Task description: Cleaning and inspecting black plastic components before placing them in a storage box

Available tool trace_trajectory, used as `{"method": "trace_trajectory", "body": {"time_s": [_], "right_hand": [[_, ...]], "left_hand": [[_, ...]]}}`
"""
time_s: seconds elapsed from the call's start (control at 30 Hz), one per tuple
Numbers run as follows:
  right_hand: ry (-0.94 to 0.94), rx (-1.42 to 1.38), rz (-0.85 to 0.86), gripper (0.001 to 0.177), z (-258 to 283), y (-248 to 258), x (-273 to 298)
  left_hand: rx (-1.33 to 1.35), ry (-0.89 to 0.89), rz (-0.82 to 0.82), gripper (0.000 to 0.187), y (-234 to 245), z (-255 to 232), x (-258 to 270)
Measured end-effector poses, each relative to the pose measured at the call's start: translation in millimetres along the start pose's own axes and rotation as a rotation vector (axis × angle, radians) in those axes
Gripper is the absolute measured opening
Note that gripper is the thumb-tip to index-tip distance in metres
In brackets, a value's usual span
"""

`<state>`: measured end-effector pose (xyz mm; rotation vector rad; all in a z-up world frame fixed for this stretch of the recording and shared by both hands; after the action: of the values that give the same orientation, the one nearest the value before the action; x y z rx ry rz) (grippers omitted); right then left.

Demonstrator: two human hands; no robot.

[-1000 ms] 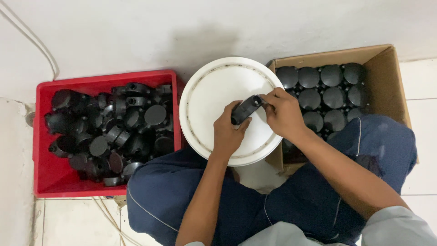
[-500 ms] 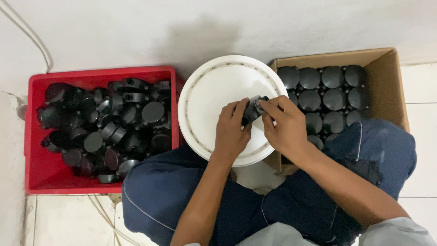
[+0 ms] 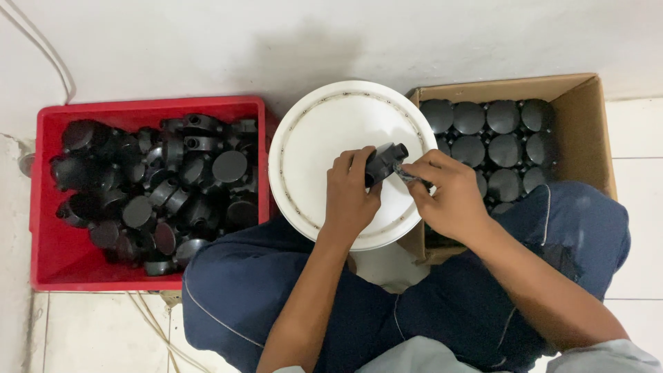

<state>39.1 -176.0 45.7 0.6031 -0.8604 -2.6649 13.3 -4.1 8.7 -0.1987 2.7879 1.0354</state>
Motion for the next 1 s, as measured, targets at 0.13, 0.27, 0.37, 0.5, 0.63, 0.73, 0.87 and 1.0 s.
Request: {"method": "trace_trajectory", "body": {"time_s": [0.13, 0.27, 0.37, 0.5, 0.63, 0.73, 0.87, 1.0], "right_hand": [[0.0, 0.011, -0.016, 0.021, 6, 8, 1], [0.098, 0.061, -0.068, 0.025, 13, -7, -2], [0.157, 0.142, -0.123, 0.025, 10, -13, -10], [0.161, 0.128, -0.114, 0.024, 14, -13, -12], [0.094, 0.034, -0.083, 0.023, 14, -10, 5], [0.073, -0.06, -0.046, 0.023, 13, -2, 7], [0.276, 0.131, -0.139, 0.025, 8, 1, 9], [0.554, 0.477, -0.099, 0.028, -2, -14, 10]], "left_hand": [[-0.031, -0.015, -0.033, 0.052, -4, 3, 0], [-0.058, -0.098, -0.083, 0.053, -7, 4, 0], [-0.081, -0.125, -0.081, 0.053, -10, 3, 1], [-0.058, -0.086, -0.088, 0.051, -6, 3, -2], [0.011, -0.017, -0.09, 0.047, -4, 8, -6], [-0.03, -0.034, -0.126, 0.045, 1, 5, -7], [-0.16, -0.106, -0.137, 0.048, 4, -4, -5], [-0.255, -0.168, -0.174, 0.049, 9, -11, -7]]}}
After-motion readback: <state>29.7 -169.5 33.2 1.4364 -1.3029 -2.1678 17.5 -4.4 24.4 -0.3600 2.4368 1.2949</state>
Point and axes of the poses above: each hand's wrist, its own x-axis away from the middle knuckle, its own y-axis out of the back of the hand, z = x × y, the point moved 1 cm from there along -x, towards the middle knuckle, and after that the axes turned 1 degree about z, right-handed, at the moved point
